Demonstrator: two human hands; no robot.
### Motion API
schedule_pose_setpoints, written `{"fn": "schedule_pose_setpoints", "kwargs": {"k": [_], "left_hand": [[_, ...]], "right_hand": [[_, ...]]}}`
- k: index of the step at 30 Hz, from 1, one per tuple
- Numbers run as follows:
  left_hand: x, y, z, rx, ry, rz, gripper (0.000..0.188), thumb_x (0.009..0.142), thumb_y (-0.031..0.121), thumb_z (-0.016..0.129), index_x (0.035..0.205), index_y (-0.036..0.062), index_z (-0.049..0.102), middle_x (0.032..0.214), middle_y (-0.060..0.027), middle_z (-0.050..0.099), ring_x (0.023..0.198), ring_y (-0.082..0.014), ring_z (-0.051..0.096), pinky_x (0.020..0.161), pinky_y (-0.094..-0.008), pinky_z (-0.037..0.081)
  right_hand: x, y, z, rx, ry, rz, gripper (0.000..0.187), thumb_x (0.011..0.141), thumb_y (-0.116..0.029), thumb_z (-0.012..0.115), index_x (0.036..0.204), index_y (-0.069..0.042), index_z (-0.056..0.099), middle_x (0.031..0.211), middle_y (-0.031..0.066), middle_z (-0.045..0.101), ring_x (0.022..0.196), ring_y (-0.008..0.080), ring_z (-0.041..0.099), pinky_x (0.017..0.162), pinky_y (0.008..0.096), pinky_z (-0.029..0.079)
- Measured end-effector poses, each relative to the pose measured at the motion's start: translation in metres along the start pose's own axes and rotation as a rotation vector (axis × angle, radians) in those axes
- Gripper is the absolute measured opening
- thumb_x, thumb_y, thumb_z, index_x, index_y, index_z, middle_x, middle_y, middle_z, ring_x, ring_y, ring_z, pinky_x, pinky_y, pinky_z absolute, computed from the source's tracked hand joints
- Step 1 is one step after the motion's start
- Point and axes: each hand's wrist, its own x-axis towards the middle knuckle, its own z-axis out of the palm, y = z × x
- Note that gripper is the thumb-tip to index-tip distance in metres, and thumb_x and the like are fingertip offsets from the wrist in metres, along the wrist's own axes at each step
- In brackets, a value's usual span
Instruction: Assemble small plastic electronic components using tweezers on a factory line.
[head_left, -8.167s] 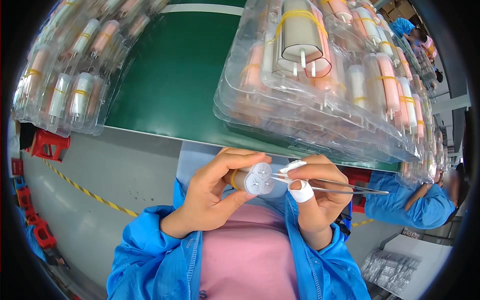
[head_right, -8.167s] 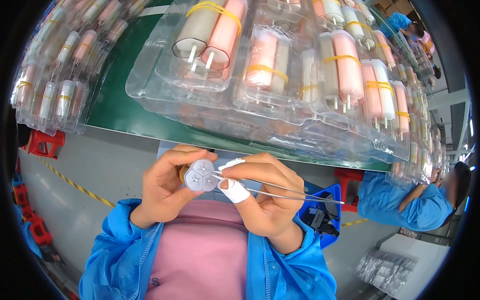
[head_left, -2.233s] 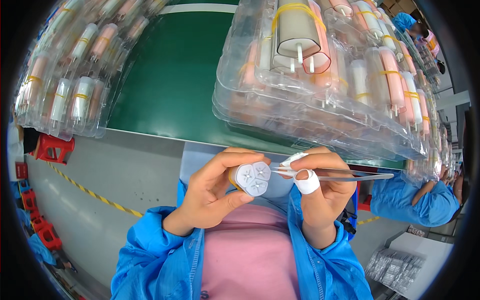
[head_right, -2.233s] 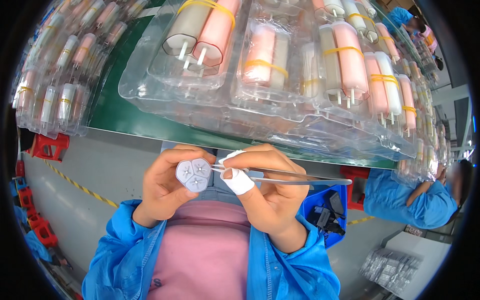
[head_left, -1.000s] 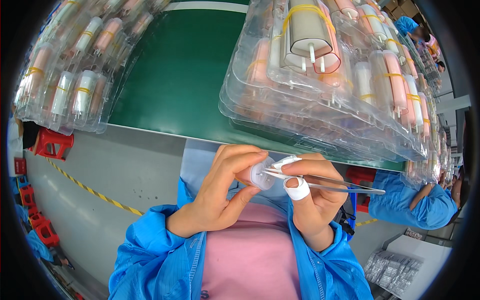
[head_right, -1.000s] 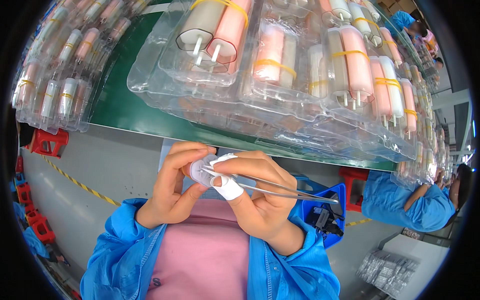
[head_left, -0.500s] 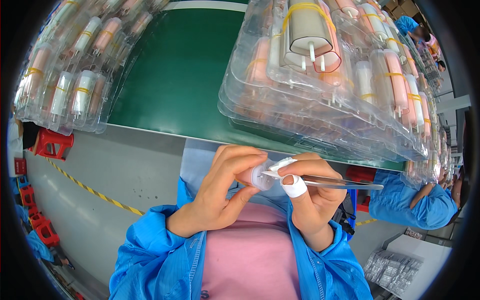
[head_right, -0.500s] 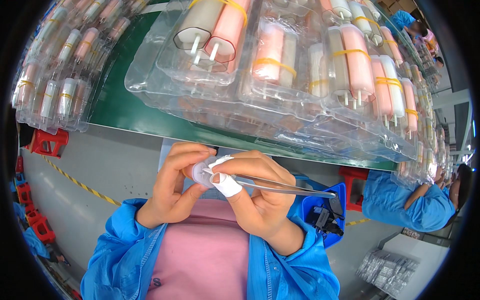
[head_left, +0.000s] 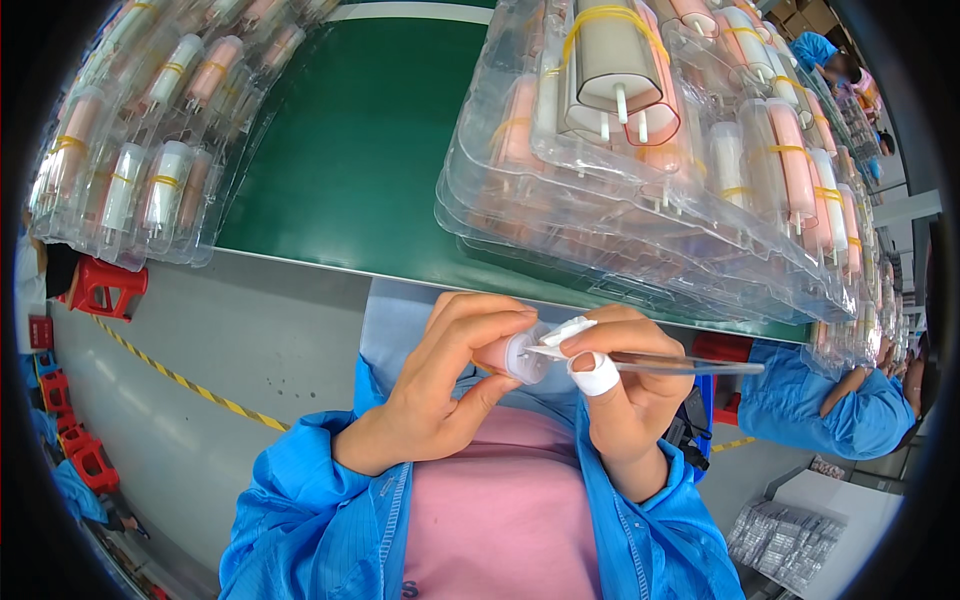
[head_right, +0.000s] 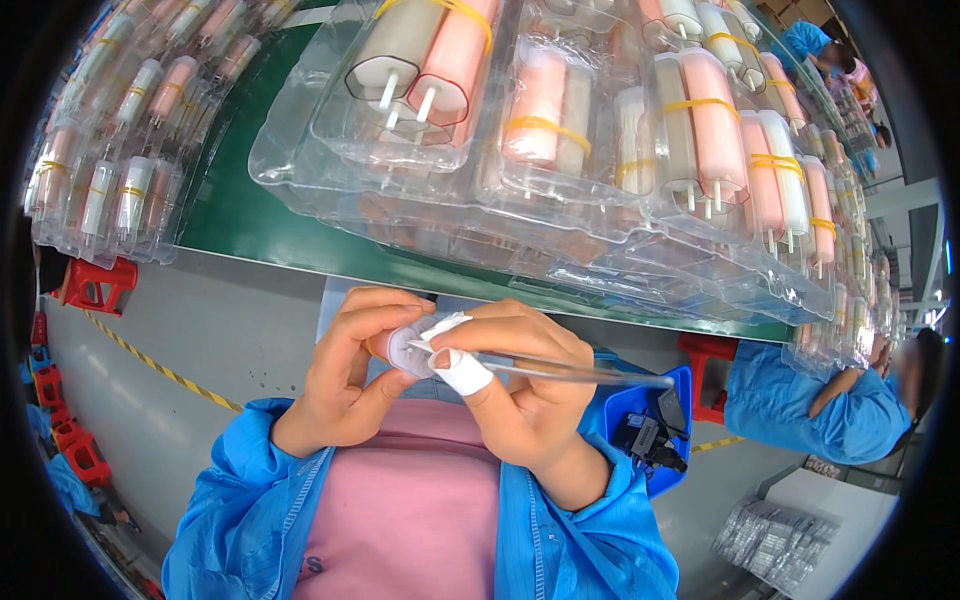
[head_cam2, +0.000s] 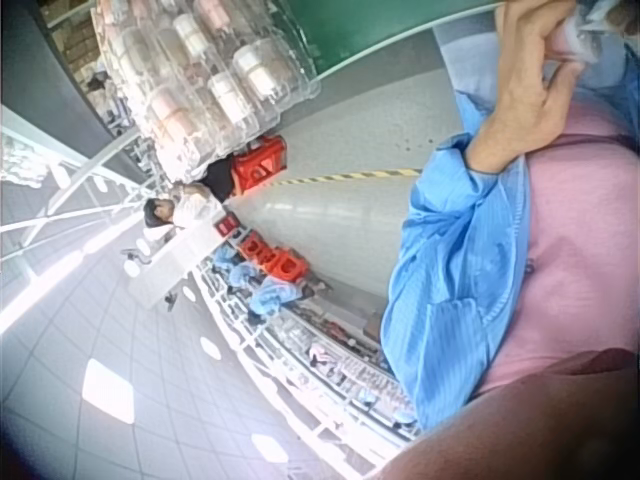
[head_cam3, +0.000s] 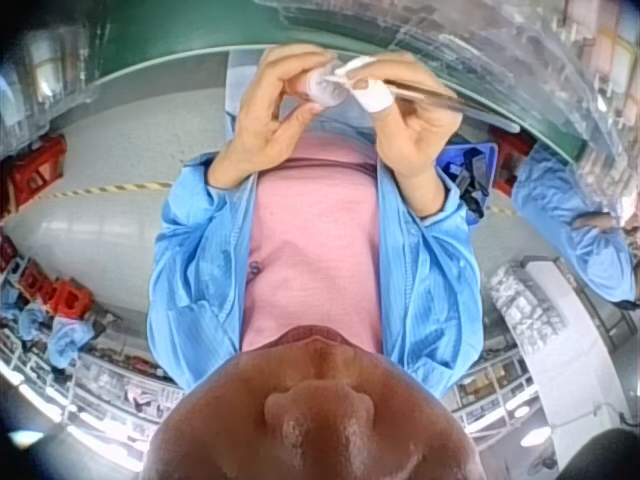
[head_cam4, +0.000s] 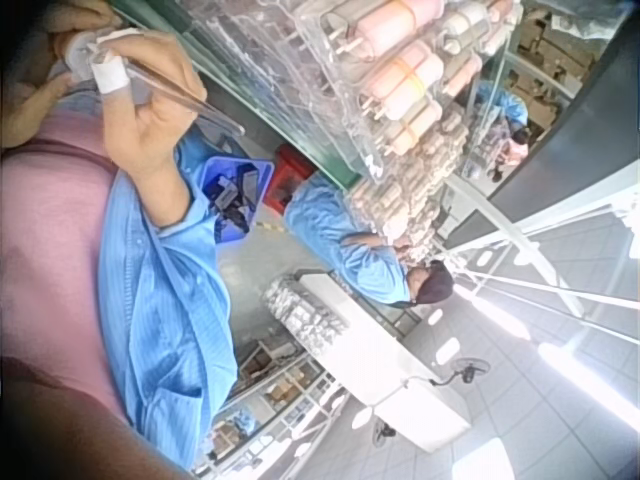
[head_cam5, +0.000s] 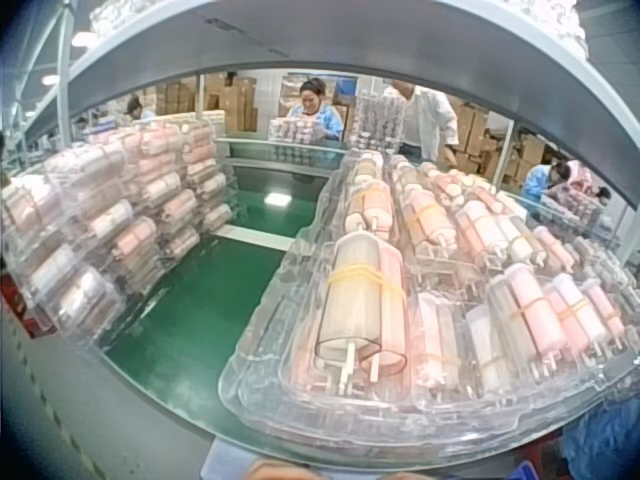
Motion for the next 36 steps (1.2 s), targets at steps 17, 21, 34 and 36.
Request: {"fn": "schedule_pose_setpoints", "kwargs": {"k": [17, 21, 34, 36], "left_hand": [[0.0046, 0.0025, -0.0038, 0.084, -0.023, 0.043, 0.052, 0.069, -0.008, 0.066, 0.119, -0.0014, 0.051, 0.117, -0.0187, 0.052, 0.101, -0.0324, 0.050, 0.077, -0.0340, 0.048], [0.0042, -0.0008, -0.0050, 0.107, -0.032, 0.065, 0.052, 0.070, -0.008, 0.066, 0.119, -0.0018, 0.051, 0.117, -0.0185, 0.051, 0.100, -0.0313, 0.050, 0.074, -0.0319, 0.049], [0.0025, -0.0003, -0.0044, 0.051, -0.014, 0.024, 0.051, 0.072, -0.008, 0.065, 0.120, -0.0023, 0.051, 0.118, -0.0183, 0.051, 0.098, -0.0291, 0.051, 0.072, -0.0300, 0.049], [0.0022, -0.0002, -0.0047, 0.048, -0.014, 0.022, 0.051, 0.072, -0.008, 0.065, 0.120, -0.0023, 0.051, 0.118, -0.0182, 0.051, 0.098, -0.0291, 0.051, 0.072, -0.0302, 0.049]], "right_hand": [[0.0011, 0.0009, -0.0014, 0.052, -0.021, 0.041, 0.010, 0.076, 0.000, 0.068, 0.086, 0.002, 0.065, 0.081, 0.0124, 0.066, 0.073, 0.0180, 0.062, 0.064, 0.0256, 0.049], [0.0017, -0.0003, -0.0016, 0.014, -0.043, 0.036, 0.010, 0.076, 0.000, 0.068, 0.085, 0.002, 0.065, 0.080, 0.0122, 0.066, 0.072, 0.0180, 0.062, 0.063, 0.0255, 0.049], [0.0002, 0.0000, 0.0010, 0.004, -0.004, 0.016, 0.014, 0.074, 0.001, 0.069, 0.087, 0.002, 0.066, 0.081, 0.0137, 0.065, 0.071, 0.0171, 0.062, 0.062, 0.0250, 0.049], [0.0007, -0.0004, 0.0009, -0.004, -0.011, 0.009, 0.014, 0.074, 0.002, 0.069, 0.087, 0.002, 0.066, 0.081, 0.0138, 0.065, 0.071, 0.0171, 0.062, 0.062, 0.0251, 0.049]]}}
